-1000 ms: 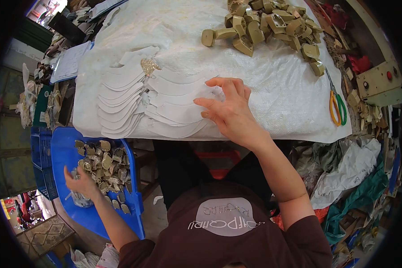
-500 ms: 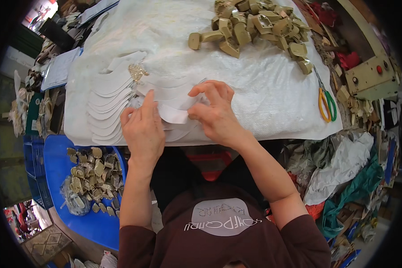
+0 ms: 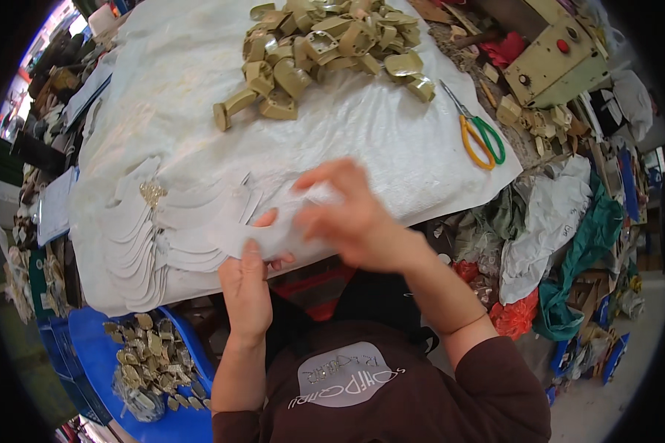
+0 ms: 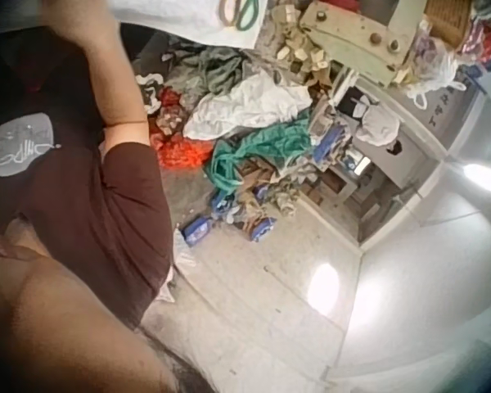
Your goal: The person repeatedly picks up beige plastic components and white curved inserts from a table, fits the inserts into the components, and places the assembled units into a pile. The person handles the items one at a time throughout the clip.
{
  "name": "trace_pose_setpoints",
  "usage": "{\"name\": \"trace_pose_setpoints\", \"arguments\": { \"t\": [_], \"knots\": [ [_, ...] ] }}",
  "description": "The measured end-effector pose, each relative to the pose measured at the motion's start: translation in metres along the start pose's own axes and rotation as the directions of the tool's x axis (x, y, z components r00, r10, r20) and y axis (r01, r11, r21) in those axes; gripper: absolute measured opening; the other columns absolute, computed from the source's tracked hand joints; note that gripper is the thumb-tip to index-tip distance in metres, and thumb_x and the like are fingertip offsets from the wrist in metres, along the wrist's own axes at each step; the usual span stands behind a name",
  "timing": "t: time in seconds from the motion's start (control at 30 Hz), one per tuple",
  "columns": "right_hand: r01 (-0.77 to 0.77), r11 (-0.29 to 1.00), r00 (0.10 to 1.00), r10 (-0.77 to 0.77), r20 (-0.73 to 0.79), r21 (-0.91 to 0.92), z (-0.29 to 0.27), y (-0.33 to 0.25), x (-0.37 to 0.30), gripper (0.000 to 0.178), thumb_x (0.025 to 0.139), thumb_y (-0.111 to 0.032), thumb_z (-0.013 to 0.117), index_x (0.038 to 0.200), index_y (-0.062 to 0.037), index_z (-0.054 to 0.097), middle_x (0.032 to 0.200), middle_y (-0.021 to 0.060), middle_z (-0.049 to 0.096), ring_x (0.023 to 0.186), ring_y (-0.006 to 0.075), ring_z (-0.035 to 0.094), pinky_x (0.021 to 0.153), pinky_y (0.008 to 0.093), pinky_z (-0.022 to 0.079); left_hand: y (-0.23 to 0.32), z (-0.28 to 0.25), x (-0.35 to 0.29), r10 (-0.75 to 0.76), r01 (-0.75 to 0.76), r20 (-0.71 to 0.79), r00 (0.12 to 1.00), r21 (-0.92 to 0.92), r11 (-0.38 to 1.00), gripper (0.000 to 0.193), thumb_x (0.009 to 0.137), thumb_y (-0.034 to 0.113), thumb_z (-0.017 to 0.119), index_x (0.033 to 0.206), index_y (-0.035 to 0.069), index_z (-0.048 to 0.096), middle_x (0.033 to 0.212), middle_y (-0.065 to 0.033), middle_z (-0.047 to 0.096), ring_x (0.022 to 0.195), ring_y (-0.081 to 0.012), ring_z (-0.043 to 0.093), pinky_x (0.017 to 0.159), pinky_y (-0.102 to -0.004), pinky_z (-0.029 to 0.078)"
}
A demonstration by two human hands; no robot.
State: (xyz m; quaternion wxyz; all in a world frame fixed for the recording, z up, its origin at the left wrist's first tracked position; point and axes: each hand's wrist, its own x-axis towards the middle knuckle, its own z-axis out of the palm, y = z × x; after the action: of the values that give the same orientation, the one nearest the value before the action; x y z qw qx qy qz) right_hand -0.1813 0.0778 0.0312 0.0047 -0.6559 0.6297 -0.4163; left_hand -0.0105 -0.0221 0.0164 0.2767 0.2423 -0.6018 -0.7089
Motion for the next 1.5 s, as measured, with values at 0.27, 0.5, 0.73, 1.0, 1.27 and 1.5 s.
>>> {"name": "trace_pose_setpoints", "arguments": {
  "t": [0.27,0.5,0.73,1.0,1.27,1.5],
  "knots": [
    [-0.524,0.699,0.806,0.223,-0.548,-0.487,-0.085,0.162,-0.017,0.043,0.075,-0.01,0.071,0.116,-0.0069,0.058,0.111,0.0119,0.056,0.102,0.0283,0.053,0.09,0.0403,0.043,-0.01,0.007,-0.002,-0.082,0.09,0.047,0.996,-0.214,0.973,0.044,0.1,0.024,0.035,0.127,-0.008,0.049,0.095,-0.0092,0.062,0.077,-0.011,0.055,0.067,-0.0236,0.042],
    [-0.23,0.727,0.232,0.687,-0.689,0.647,-0.095,0.182,-0.029,0.029,0.087,0.0,0.059,0.115,-0.002,0.054,0.105,0.0093,0.06,0.091,0.0149,0.061,0.08,0.0278,0.053,-0.018,0.007,-0.003,-0.095,0.093,-0.009,0.995,-0.121,0.988,0.044,0.1,0.025,0.035,0.125,-0.009,0.05,0.113,-0.0152,0.06,0.083,-0.016,0.058,0.077,-0.0296,0.044],
    [-0.227,0.956,0.876,0.285,-0.39,0.188,-0.032,0.087,-0.027,0.038,0.076,0.018,0.053,0.107,-0.0035,0.055,0.122,0.0137,0.056,0.108,0.0241,0.058,0.089,0.0327,0.049,-0.018,0.013,0.01,0.113,-0.111,-0.002,0.994,-0.185,0.976,0.051,0.101,0.032,0.034,0.132,-0.009,0.041,0.107,-0.0148,0.06,0.09,-0.0202,0.057,0.081,-0.0321,0.043],
    [-0.039,0.988,0.993,0.056,-0.103,0.152,0.018,0.009,-0.02,0.035,0.068,0.01,0.061,0.099,-0.0035,0.059,0.128,0.0203,0.042,0.113,0.0362,0.049,0.09,0.0389,0.047,-0.002,0.052,0.061,0.391,-0.382,0.0,0.92,0.218,0.898,0.044,0.102,0.03,0.035,0.114,-0.005,0.058,0.1,-0.0098,0.062,0.082,-0.0114,0.054,0.073,-0.0243,0.042],
    [-0.489,0.303,0.725,0.662,0.189,0.818,0.015,-0.013,-0.023,0.048,0.084,-0.009,0.065,0.125,-0.0017,0.043,0.115,0.0149,0.05,0.092,0.0159,0.056,0.074,0.0296,0.049,-0.008,0.059,0.064,0.618,-0.577,-0.055,0.784,0.301,0.759,0.034,0.101,0.025,0.041,0.095,-0.002,0.06,0.071,-0.0034,0.053,0.062,-0.0116,0.052,0.056,-0.0259,0.041],
    [-0.413,0.716,0.813,0.568,-0.127,0.563,0.03,0.0,-0.045,0.058,0.078,0.006,0.063,0.131,-0.0047,0.043,0.096,0.0101,0.061,0.091,0.0225,0.06,0.078,0.0348,0.048,-0.003,0.067,0.079,0.242,-0.315,-0.268,0.932,-0.275,0.908,0.038,0.101,0.029,0.039,0.082,-0.002,0.052,0.07,-0.0039,0.052,0.062,-0.012,0.052,0.057,-0.026,0.042]
  ]
}}
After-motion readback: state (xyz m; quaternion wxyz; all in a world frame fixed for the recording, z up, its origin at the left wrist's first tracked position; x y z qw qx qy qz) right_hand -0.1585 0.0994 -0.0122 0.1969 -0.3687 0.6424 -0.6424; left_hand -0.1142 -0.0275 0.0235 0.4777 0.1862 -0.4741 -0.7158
